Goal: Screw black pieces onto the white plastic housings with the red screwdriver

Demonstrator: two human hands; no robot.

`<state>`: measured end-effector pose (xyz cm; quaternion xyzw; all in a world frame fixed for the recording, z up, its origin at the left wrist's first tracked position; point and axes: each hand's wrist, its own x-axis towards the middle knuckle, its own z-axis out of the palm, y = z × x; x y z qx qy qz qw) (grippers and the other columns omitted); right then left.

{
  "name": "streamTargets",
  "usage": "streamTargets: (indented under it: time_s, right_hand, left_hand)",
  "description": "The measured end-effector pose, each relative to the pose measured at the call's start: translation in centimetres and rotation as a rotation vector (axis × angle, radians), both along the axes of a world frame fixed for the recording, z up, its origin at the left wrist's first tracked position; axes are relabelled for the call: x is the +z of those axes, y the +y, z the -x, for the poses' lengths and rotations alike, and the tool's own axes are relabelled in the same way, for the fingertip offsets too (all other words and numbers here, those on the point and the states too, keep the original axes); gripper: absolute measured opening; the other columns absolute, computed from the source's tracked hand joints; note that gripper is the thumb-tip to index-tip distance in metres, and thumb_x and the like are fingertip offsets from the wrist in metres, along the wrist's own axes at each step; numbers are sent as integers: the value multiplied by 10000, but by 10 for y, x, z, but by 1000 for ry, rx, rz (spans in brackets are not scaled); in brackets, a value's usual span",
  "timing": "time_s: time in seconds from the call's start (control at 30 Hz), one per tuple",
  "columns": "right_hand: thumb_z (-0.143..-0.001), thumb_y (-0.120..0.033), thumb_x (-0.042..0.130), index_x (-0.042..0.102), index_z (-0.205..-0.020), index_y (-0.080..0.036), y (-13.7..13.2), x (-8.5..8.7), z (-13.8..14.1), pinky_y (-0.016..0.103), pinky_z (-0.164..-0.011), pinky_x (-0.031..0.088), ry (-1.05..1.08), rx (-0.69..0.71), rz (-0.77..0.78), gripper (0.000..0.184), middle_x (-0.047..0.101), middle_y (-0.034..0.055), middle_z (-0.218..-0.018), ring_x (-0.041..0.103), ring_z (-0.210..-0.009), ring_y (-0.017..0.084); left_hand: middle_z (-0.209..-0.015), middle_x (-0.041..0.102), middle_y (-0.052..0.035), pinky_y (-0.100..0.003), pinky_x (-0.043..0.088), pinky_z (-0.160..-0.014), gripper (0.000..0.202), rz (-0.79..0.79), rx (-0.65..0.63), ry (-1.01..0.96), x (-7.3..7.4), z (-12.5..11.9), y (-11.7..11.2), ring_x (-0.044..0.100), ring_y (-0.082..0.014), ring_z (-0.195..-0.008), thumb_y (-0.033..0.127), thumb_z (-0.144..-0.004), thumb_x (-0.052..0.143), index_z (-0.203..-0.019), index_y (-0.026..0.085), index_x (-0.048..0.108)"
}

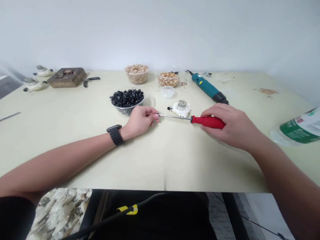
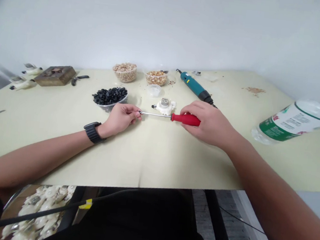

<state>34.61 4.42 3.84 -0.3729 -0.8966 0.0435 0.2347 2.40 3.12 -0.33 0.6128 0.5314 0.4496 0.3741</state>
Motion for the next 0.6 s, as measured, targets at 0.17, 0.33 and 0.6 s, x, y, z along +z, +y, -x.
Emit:
streamTargets:
  time_s: [0.17, 0.33, 0.6]
  right_hand:
    - [-883, -434, 681, 715, -1086, -260, -2, -2, 2, 372, -680, 503, -28, -73, 71, 270, 760, 49, -973, 693, -775, 260]
    - [-892, -387, 646, 747, -1081, -243, 1, -1, 1, 435, -836, 553, -7, 56, 4, 257, 765, 96, -1099, 718, -963, 316]
    - [-948, -435, 639, 743, -1084, -287, 0, -1, 1, 391, -725, 508, -76, -61, 124, 227, 772, 38, -986, 701, -824, 274]
  left_hand:
    - [-747, 780, -64, -228, 441, -537, 156, 0, -5, -4, -1, 0, 0, 523, -94, -529, 217, -893, 685, -798, 130, 774]
    - [-748, 780, -65, -231, 448, -542, 147, 3, -9, -3, -1, 0, 0, 527, -98, -534, 220, -892, 693, -808, 131, 775]
    - [-754, 779, -64, -237, 453, -551, 157, -6, -22, 17, 0, 0, -1, 528, -98, -534, 234, -903, 695, -804, 138, 768]
